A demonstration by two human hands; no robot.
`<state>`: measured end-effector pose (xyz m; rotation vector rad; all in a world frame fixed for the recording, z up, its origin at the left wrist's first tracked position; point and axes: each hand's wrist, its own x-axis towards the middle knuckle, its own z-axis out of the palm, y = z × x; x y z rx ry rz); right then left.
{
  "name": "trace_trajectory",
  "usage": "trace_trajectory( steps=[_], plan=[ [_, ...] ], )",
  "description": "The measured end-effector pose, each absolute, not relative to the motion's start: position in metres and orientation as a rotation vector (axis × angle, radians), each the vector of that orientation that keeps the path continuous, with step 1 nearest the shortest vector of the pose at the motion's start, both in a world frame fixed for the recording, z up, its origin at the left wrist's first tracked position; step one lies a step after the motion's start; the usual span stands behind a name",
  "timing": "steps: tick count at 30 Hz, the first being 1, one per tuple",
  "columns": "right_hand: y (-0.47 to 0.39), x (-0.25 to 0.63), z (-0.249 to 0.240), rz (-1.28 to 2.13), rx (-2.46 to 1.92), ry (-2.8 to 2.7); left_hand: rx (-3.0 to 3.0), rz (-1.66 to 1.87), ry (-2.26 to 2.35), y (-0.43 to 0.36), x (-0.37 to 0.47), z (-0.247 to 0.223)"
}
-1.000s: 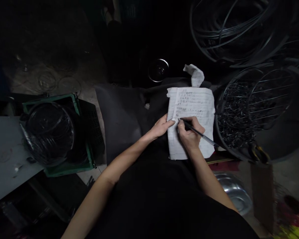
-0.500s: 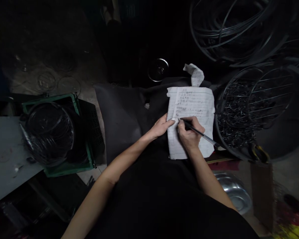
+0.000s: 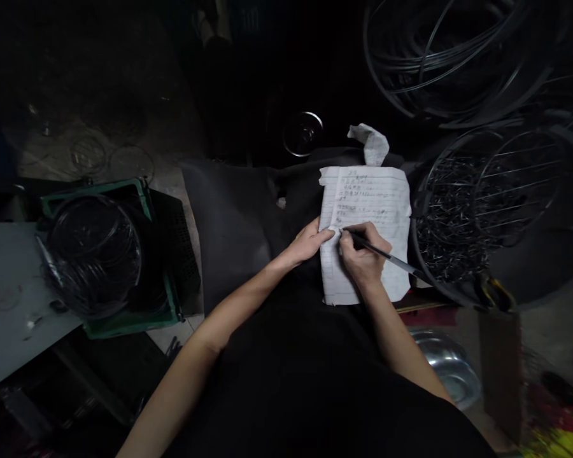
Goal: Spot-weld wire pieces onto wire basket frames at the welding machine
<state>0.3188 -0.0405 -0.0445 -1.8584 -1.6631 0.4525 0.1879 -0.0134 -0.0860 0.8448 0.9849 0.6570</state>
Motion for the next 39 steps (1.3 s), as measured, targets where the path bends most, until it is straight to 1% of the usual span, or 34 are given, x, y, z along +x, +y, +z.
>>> trace_trajectory(
  steps=[6,16,21,29,35,39],
  plan=[
    [-0.042,0.319,-0.045,0.487,-1.860,-1.598,0.846,0.659,0.998,-0.014,0.186,-0.083],
    [-0.041,0.318,-0.046,0.424,-1.896,-1.596,0.843,0.640,1.003,-0.013,0.186,-0.080],
    [-0.041,0.318,-0.043,0.475,-1.882,-1.610,0.849,0.635,1.000,-0.012,0.185,-0.079],
    [-0.044,0.323,-0.048,0.505,-1.814,-1.458,0.839,0.612,1.017,-0.012,0.184,-0.080],
    [-0.041,0.320,-0.046,0.471,-1.859,-1.554,0.844,0.644,0.997,-0.013,0.186,-0.082],
    [-0.041,0.319,-0.047,0.505,-1.873,-1.522,0.897,0.608,1.077,-0.013,0.187,-0.075]
  ],
)
